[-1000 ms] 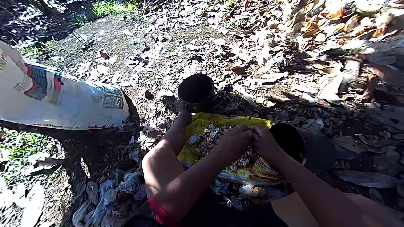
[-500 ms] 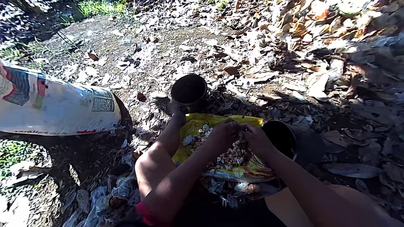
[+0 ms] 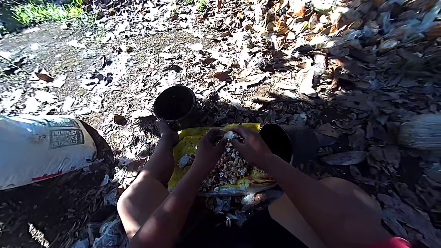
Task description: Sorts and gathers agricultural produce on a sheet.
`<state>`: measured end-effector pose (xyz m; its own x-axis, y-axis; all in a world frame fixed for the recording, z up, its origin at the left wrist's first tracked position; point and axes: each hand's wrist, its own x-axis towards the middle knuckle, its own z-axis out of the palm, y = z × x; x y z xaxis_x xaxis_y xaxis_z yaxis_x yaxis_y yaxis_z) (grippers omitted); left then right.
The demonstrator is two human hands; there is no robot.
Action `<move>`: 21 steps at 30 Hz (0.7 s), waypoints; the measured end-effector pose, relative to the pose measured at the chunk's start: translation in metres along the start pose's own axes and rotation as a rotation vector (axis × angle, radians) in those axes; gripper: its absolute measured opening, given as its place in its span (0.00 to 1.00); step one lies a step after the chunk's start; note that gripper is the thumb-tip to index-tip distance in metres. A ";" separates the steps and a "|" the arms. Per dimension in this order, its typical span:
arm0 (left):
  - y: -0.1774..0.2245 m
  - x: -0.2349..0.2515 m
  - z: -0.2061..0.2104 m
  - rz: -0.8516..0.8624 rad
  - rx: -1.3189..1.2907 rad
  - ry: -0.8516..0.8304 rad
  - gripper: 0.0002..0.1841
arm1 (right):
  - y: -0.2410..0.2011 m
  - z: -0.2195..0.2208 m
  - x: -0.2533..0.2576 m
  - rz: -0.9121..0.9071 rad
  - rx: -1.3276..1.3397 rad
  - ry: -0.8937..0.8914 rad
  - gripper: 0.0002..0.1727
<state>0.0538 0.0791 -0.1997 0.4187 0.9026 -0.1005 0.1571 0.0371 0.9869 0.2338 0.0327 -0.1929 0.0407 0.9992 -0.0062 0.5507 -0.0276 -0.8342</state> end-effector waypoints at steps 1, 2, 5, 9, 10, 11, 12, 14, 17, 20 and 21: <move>0.001 -0.001 0.001 -0.033 -0.043 -0.001 0.13 | 0.001 0.000 0.000 -0.028 -0.020 0.016 0.18; 0.002 -0.001 0.002 -0.058 -0.093 -0.003 0.13 | 0.003 0.001 -0.001 -0.063 -0.027 0.035 0.19; 0.006 -0.002 0.002 -0.100 -0.214 -0.016 0.14 | 0.010 0.004 -0.001 -0.175 0.005 0.112 0.20; 0.009 -0.003 0.003 -0.098 -0.239 -0.010 0.15 | 0.013 0.005 -0.001 -0.259 0.011 0.149 0.21; 0.009 -0.003 0.002 -0.096 -0.235 -0.007 0.16 | 0.013 0.006 -0.001 -0.267 0.014 0.148 0.22; 0.009 -0.003 0.002 -0.093 -0.230 -0.009 0.16 | 0.012 0.007 -0.001 -0.272 0.014 0.148 0.23; 0.009 -0.003 0.002 -0.084 -0.226 -0.011 0.15 | 0.011 0.008 -0.001 -0.262 0.014 0.139 0.24; 0.007 -0.003 0.002 -0.027 -0.195 -0.010 0.13 | 0.009 0.007 -0.001 -0.222 0.028 0.117 0.28; 0.000 -0.003 -0.002 0.124 0.023 0.042 0.14 | 0.003 0.003 0.000 -0.092 0.111 0.036 0.26; -0.007 -0.004 -0.005 0.220 0.251 0.097 0.14 | 0.004 0.001 0.002 -0.006 0.246 -0.082 0.24; -0.008 -0.004 -0.005 0.235 0.316 0.099 0.14 | 0.005 0.001 0.001 -0.007 0.304 -0.107 0.23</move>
<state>0.0462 0.0770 -0.2061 0.3903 0.9081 0.1514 0.3413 -0.2955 0.8923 0.2354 0.0340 -0.1977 -0.0595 0.9972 -0.0443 0.2753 -0.0262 -0.9610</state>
